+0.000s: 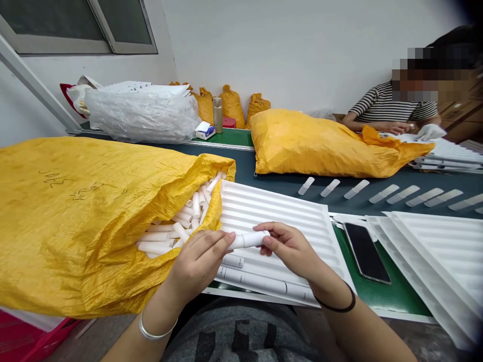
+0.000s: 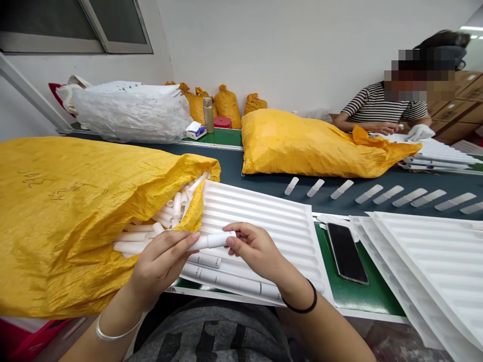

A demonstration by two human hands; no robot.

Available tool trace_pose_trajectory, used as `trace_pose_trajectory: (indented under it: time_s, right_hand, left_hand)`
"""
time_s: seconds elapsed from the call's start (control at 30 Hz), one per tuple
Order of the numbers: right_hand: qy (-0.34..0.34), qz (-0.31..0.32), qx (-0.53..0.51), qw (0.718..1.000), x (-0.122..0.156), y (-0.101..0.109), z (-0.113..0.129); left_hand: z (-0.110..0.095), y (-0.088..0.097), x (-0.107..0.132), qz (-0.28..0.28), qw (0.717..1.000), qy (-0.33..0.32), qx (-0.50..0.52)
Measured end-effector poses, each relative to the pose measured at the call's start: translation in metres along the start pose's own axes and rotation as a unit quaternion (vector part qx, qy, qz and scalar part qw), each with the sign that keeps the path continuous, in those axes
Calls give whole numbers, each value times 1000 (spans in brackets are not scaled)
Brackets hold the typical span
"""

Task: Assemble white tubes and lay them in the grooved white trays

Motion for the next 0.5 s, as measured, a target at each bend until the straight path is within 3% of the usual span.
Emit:
trace_pose_trajectory:
  time_s: [0.1, 0.17, 0.27, 0.33, 0.4, 0.5]
  right_hand:
    - [151, -4, 162, 975, 12, -4, 32]
    - [197, 8, 212, 957, 21, -13, 38]
    - [181, 49, 249, 950, 19, -28, 22]
    - [137, 70, 314, 937, 3, -27, 1]
    - [50, 18, 404, 913, -29, 4, -25]
    - [-72, -139, 470, 869, -76, 91, -49]
  left_hand:
    - [4, -6, 2, 9, 999, 44, 24]
    - [3, -12, 5, 20, 997, 59, 48]
    - [-2, -26, 10, 62, 995, 49, 56]
    - [5, -36, 13, 107, 992, 56, 23]
    - [31, -34, 17, 131, 984, 112, -49]
    - [94, -2, 32, 115, 932, 283, -194]
Point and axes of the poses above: each hand's wrist, its own x-axis away from the middle knuckle, its own y-axis out of the back of the hand, z = x × y, the point moved 10 cm from there along -x, towards the middle knuckle
